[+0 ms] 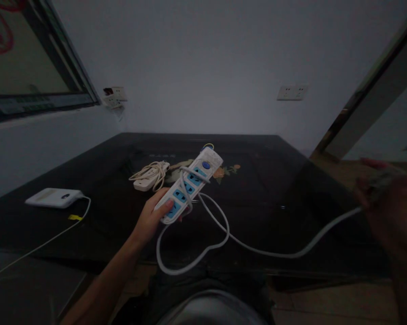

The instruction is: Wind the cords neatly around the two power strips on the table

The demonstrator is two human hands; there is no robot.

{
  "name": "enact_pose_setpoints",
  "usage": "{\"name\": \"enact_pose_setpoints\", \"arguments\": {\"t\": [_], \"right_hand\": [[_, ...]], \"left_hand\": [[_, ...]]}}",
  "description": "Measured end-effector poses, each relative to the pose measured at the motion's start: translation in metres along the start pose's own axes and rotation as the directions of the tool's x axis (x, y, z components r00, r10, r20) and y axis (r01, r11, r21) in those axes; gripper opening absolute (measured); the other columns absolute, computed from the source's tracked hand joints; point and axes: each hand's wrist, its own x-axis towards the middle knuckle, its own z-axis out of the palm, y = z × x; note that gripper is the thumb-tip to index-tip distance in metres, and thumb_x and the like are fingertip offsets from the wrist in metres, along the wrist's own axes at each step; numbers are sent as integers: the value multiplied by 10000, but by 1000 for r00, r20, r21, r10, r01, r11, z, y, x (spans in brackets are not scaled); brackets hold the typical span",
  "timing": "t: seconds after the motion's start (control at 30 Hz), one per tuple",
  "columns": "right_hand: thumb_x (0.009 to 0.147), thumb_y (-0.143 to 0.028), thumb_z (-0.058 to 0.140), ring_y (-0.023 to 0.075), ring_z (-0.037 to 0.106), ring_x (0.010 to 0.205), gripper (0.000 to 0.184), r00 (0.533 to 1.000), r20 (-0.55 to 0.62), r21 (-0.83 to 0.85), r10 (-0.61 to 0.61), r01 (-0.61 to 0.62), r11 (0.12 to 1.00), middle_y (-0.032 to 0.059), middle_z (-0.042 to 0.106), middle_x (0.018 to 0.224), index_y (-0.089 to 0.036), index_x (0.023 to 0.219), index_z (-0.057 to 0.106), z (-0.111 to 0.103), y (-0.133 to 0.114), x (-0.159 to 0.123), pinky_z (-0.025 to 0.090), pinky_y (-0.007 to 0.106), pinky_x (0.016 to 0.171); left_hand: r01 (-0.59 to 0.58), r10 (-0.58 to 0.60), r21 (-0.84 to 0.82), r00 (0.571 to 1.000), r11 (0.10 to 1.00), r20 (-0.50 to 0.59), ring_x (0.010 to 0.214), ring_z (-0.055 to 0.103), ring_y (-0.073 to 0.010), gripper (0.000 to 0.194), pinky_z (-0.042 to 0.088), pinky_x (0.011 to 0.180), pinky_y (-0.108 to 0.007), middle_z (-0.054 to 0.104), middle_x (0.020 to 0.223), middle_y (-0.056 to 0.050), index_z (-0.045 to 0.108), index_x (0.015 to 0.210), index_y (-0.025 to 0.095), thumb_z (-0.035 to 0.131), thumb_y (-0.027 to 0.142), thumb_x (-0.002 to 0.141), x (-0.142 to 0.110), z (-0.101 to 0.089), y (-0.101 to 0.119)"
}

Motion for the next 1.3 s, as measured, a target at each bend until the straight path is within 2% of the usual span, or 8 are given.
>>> {"name": "enact_pose_setpoints", "arguments": {"t": [0.13, 0.27, 0.43, 0.57, 0.67, 0.87, 0.97, 1.3], "right_hand": [[591, -344, 813, 103, 504, 574, 587, 869, 494, -87, -2, 51, 995, -22, 550, 744, -283, 1136, 601, 43, -42, -39, 426, 216, 495], [820, -228, 601, 104, 580, 625, 166, 441, 897, 22, -38, 40, 999, -18, 618, 754, -241, 984, 622, 80, -69, -73, 462, 195, 547], [773, -175, 658, 189, 610, 1011, 175, -17, 988, 157, -156, 155, 975, 58, 664, 1086, -194, 947, 649, 120, -73, -110, 457, 305, 884], [723, -172, 699, 238, 573, 1069, 159, -180, 975, 176, -133, 250, 952, 80, 646, 1128, -173, 881, 683, 138, -59, -128, 417, 378, 927], [761, -147, 666, 158, 602, 892, 178, -117, 974, 198, -197, 2, 980, 43, 657, 937, -167, 934, 700, 141, -55, -128, 457, 289, 814], [742, -296, 722, 110, 519, 705, 205, 371, 927, 258, -65, -500, 826, 6, 578, 802, -225, 935, 721, 137, -48, -109, 451, 245, 667], [682, -305, 771, 131, 543, 755, 276, 533, 843, 358, 79, -663, 658, 7, 586, 808, -258, 948, 716, 137, -38, -101, 494, 311, 782], [731, -237, 716, 214, 547, 1024, 264, 660, 736, 485, 152, -670, 562, 40, 616, 1029, -276, 991, 692, 132, -36, -76, 509, 525, 887]], "left_hand": [[-2, -1, -81, 999, 997, -41, 542, 600, -173, 317, 449, 518, -255, 673, 726, -36, 624, 944, 168, 624, 438, 778, 7, 12, 1], [6, -13, -132, 999, 991, -50, 554, 599, -169, 305, 452, 527, -257, 677, 762, -48, 617, 944, 160, 619, 422, 786, 12, 19, 0], [19, -25, -126, 998, 992, -50, 558, 603, -162, 300, 451, 542, -249, 677, 748, -43, 616, 916, 152, 622, 422, 785, 16, 23, -1], [19, -32, -163, 997, 987, -77, 574, 614, -166, 327, 471, 558, -258, 684, 788, -47, 609, 950, 151, 623, 433, 784, 19, 21, -5], [4, -18, -158, 996, 987, -84, 571, 614, -162, 325, 472, 561, -257, 690, 806, -47, 600, 971, 152, 619, 425, 796, 20, 19, -8], [24, -53, -183, 987, 983, -155, 623, 641, -194, 393, 471, 553, -259, 702, 835, -58, 611, 1002, 157, 634, 468, 762, 10, 24, -14], [-38, 3, -162, 978, 986, -209, 759, 657, -228, 404, 493, 631, -273, 701, 931, -68, 601, 1053, 176, 628, 463, 771, 2, 26, -18], [-63, 65, 40, 997, 997, -43, 698, 650, -255, 430, 502, 632, -312, 696, 877, -85, 569, 1067, 182, 638, 465, 751, -16, 7, -30]]}}
